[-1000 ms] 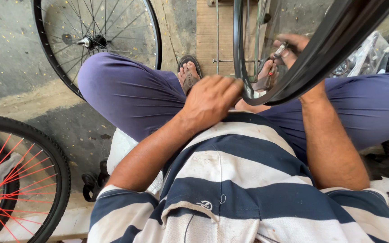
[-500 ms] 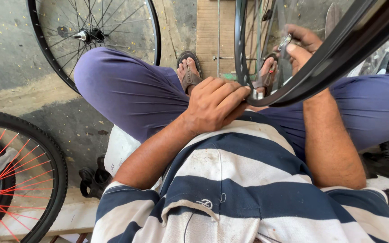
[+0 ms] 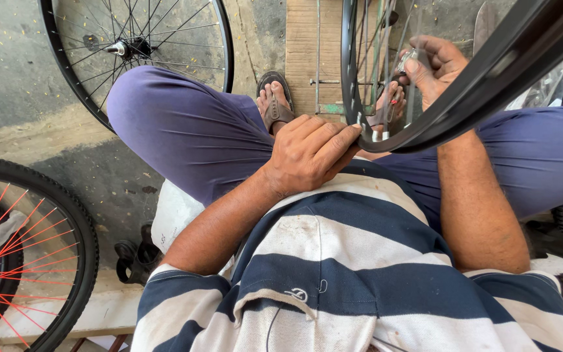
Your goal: The person sits on the ground with a bicycle wheel held in their lap and uses a small spoke wrench to turn spoke nipples around the rim, working around the wheel section by section. They steady the wheel with one hand while rotating the tool with the other and reposition the wheel between adjustments.
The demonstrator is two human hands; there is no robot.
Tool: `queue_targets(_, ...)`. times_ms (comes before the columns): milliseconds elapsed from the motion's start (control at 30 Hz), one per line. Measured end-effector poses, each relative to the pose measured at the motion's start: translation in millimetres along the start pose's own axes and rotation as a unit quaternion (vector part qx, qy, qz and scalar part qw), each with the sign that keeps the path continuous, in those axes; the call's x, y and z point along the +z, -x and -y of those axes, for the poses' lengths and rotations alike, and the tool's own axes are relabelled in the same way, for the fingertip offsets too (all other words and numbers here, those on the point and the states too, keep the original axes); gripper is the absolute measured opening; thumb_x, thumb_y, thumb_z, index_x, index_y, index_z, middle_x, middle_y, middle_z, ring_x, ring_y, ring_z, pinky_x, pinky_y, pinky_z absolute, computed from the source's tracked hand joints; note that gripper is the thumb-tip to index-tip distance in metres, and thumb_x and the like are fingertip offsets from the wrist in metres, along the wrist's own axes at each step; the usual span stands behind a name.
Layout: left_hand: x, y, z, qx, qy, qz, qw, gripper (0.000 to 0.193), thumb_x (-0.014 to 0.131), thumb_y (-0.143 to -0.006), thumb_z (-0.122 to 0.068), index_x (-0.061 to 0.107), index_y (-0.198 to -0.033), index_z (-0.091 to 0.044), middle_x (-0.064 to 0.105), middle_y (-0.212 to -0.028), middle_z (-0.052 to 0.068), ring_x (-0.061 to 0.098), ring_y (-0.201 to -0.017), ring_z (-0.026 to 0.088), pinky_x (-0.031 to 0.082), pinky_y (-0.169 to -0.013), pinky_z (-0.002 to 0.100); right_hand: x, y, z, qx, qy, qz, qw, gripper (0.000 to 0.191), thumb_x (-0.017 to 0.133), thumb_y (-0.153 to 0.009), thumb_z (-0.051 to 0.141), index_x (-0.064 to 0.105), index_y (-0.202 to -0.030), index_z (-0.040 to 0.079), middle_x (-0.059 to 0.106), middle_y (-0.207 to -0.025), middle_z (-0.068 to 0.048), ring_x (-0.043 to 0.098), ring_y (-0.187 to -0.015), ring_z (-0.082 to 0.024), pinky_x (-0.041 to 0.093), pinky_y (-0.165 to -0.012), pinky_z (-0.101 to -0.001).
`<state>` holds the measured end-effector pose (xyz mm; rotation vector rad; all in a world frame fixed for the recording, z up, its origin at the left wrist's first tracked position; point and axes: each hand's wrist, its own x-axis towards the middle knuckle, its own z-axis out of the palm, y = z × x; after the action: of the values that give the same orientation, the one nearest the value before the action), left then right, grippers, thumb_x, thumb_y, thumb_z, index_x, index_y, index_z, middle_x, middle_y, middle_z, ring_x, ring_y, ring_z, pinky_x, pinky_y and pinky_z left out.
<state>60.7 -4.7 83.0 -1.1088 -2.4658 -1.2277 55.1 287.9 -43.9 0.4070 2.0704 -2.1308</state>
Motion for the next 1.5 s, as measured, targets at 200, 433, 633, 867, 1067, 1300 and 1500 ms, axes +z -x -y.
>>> queue_targets(200, 0.5, 1.0, -1.5, -0.001, 0.007, -0.006, 1.000, 0.033, 0.082, -0.095, -0.015, 0.067, -0.121, 0.000, 0.070, -0.101, 0.008, 0.068, -0.088, 0.020, 0.051, -0.073, 0.034, 2.3, 0.3, 1.5, -0.026, 0.008, 0.028, 0.999, 0.029, 0.069, -0.111, 0.003, 0.060, -0.137, -0.003, 0.072, -0.121, -0.014, 0.071, -0.105, -0.017, 0.063, -0.094, -0.0321)
queue_targets(433, 9.0, 8.9, 6.9, -0.017, -0.007, 0.026, 0.999, 0.033, 0.079, -0.095, -0.015, 0.065, -0.121, 0.000, 0.069, -0.102, 0.009, 0.069, -0.090, 0.023, 0.052, -0.076, 0.035, 4.3, 0.0, 1.7, -0.059, 0.017, 0.049, 0.997, 0.028, 0.071, -0.114, 0.003, 0.062, -0.139, -0.004, 0.070, -0.120, -0.013, 0.071, -0.102, -0.016, 0.062, -0.095, -0.0303)
queue_targets(633, 23.3, 11.6, 17.4, -0.059, -0.027, 0.057, 0.996, 0.032, 0.076, -0.094, -0.017, 0.066, -0.119, 0.001, 0.067, -0.092, 0.008, 0.067, -0.083, 0.024, 0.051, -0.073, 0.037, 7.2, -1.5, 2.8, -0.012, 0.028, 0.012, 0.999, 0.028, 0.071, -0.107, 0.001, 0.064, -0.134, -0.002, 0.072, -0.118, -0.010, 0.072, -0.103, -0.014, 0.064, -0.091, -0.0283)
queue_targets(867, 16.5, 11.9, 24.8, -0.063, 0.031, 0.059, 0.996, 0.044, 0.078, -0.089, -0.034, 0.066, -0.115, -0.001, 0.067, -0.091, 0.010, 0.066, -0.082, 0.026, 0.051, -0.072, 0.039, 7.8, -0.6, 11.3, -0.009, 0.025, 0.049, 0.998, 0.028, 0.070, -0.107, -0.002, 0.065, -0.134, -0.003, 0.073, -0.114, -0.010, 0.071, -0.100, -0.014, 0.062, -0.091, -0.0287)
queue_targets(1067, 22.5, -7.9, 64.4, -0.385, 0.245, -0.039, 0.889, 0.040, 0.062, -0.103, -0.041, 0.072, -0.122, -0.008, 0.075, -0.096, 0.012, 0.074, -0.087, 0.028, 0.058, -0.081, 0.039, 22.6, -4.5, 23.9, 0.045, 0.028, 0.128, 0.990, 0.033, 0.071, -0.104, -0.002, 0.064, -0.136, -0.003, 0.072, -0.119, -0.006, 0.067, -0.109, -0.014, 0.057, -0.099, -0.0281)
queue_targets(1300, 85.3, -15.8, 123.4, -0.279, 0.262, -0.026, 0.924, 0.078, 0.078, -0.094, -0.050, 0.048, -0.146, -0.002, 0.066, -0.135, 0.019, 0.069, -0.120, 0.033, 0.056, -0.100, 0.042, 46.2, -13.4, 27.5, 0.062, 0.050, 0.183, 0.980, 0.034, 0.072, -0.099, -0.001, 0.062, -0.132, 0.000, 0.071, -0.118, -0.003, 0.067, -0.109, -0.013, 0.058, -0.096, -0.0285)
queue_targets(1500, 97.8, -7.2, 129.9, -0.288, 0.280, -0.012, 0.916, 0.081, 0.080, -0.092, -0.052, 0.047, -0.148, -0.003, 0.069, -0.134, 0.019, 0.070, -0.122, 0.033, 0.056, -0.102, 0.042, 48.4, -10.8, 26.5, 0.028, 0.111, 0.203, 0.972, 0.032, 0.076, -0.102, 0.003, 0.063, -0.132, 0.002, 0.070, -0.115, -0.003, 0.066, -0.105, -0.013, 0.056, -0.093, -0.0282)
